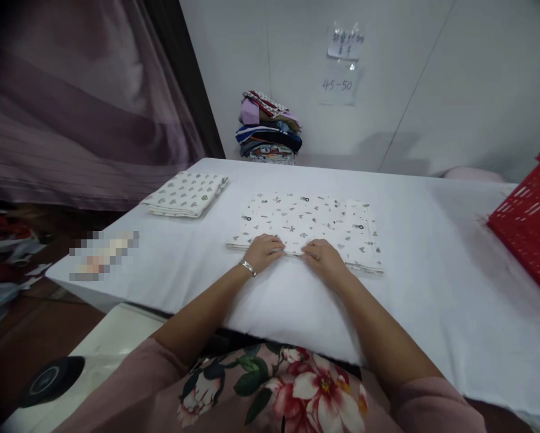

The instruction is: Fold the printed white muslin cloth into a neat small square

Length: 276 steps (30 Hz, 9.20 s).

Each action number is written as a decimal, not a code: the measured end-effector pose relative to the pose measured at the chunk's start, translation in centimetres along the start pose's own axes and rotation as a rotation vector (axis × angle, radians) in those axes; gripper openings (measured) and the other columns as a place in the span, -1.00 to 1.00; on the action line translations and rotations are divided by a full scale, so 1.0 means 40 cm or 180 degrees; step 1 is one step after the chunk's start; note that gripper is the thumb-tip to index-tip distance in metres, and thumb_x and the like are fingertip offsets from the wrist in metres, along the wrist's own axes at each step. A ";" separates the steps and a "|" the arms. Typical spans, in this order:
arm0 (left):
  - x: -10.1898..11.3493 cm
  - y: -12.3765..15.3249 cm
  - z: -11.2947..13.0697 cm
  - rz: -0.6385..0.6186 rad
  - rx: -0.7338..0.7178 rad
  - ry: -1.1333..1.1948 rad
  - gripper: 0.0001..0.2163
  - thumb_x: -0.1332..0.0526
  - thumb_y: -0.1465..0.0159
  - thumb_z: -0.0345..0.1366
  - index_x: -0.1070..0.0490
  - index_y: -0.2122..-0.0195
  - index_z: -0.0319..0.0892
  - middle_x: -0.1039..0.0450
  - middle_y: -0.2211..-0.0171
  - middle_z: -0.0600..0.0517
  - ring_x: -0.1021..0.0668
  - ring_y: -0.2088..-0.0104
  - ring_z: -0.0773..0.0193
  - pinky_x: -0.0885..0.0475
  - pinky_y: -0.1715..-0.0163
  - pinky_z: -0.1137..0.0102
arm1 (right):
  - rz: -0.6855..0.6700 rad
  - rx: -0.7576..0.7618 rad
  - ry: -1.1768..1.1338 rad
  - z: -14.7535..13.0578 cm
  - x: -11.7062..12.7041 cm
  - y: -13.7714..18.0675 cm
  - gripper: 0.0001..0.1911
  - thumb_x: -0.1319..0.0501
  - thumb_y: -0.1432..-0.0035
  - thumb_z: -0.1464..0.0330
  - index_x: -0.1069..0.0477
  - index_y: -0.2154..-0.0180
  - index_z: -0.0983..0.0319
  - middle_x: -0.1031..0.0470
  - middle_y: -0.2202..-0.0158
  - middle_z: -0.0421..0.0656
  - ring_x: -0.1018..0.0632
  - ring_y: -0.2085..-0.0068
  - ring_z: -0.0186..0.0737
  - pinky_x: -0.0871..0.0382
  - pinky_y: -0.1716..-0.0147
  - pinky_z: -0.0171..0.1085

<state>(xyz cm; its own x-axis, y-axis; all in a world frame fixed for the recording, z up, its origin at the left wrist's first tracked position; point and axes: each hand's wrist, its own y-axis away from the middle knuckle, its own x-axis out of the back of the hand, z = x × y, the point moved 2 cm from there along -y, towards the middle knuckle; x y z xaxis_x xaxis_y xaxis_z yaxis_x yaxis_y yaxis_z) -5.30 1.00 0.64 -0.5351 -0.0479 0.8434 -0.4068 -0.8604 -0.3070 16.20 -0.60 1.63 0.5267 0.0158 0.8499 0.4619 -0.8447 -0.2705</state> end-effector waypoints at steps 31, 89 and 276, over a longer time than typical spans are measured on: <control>-0.030 -0.003 -0.009 0.0108 -0.0468 0.0035 -0.81 -0.09 -0.28 -0.26 -0.50 0.29 -0.09 -0.50 0.28 0.04 -0.43 0.23 0.24 -0.33 0.17 0.28 | 0.0681 0.0401 0.0243 -0.003 -0.025 0.018 -0.76 -0.06 -0.25 0.33 -0.49 0.24 0.22 -0.50 0.26 -0.07 -0.46 0.22 -0.15 -0.36 0.21 -0.17; -0.037 0.000 0.050 0.0137 -0.0445 -0.0032 -0.84 -0.05 -0.29 -0.35 -0.42 0.30 -0.15 -0.45 0.17 0.01 -0.41 0.11 0.24 -0.30 0.09 0.26 | 0.0715 0.0582 0.0376 -0.022 -0.029 0.025 -0.65 -0.09 -0.15 0.43 -0.29 0.00 0.22 -0.46 0.10 -0.03 -0.44 0.09 -0.08 -0.35 0.10 -0.05; 0.155 0.149 -0.207 0.0583 0.0581 -0.0636 -0.80 -0.05 -0.26 -0.36 -0.47 0.26 -0.14 -0.40 0.03 -0.02 -0.39 0.00 0.20 -0.35 -0.02 0.26 | 0.0009 0.0050 0.0828 -0.164 -0.161 -0.127 -0.70 0.03 -0.29 0.31 -0.45 0.15 0.20 -0.42 0.26 -0.11 -0.37 0.20 -0.20 -0.14 0.25 -0.30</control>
<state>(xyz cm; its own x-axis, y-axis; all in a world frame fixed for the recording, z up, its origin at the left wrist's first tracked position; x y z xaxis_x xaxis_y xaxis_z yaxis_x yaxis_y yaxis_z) -17.18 -0.25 0.38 -0.4238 -0.2934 0.8569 -0.1681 -0.9042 -0.3927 5.77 0.09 0.51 0.3276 -0.1265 0.9363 0.4726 -0.8361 -0.2784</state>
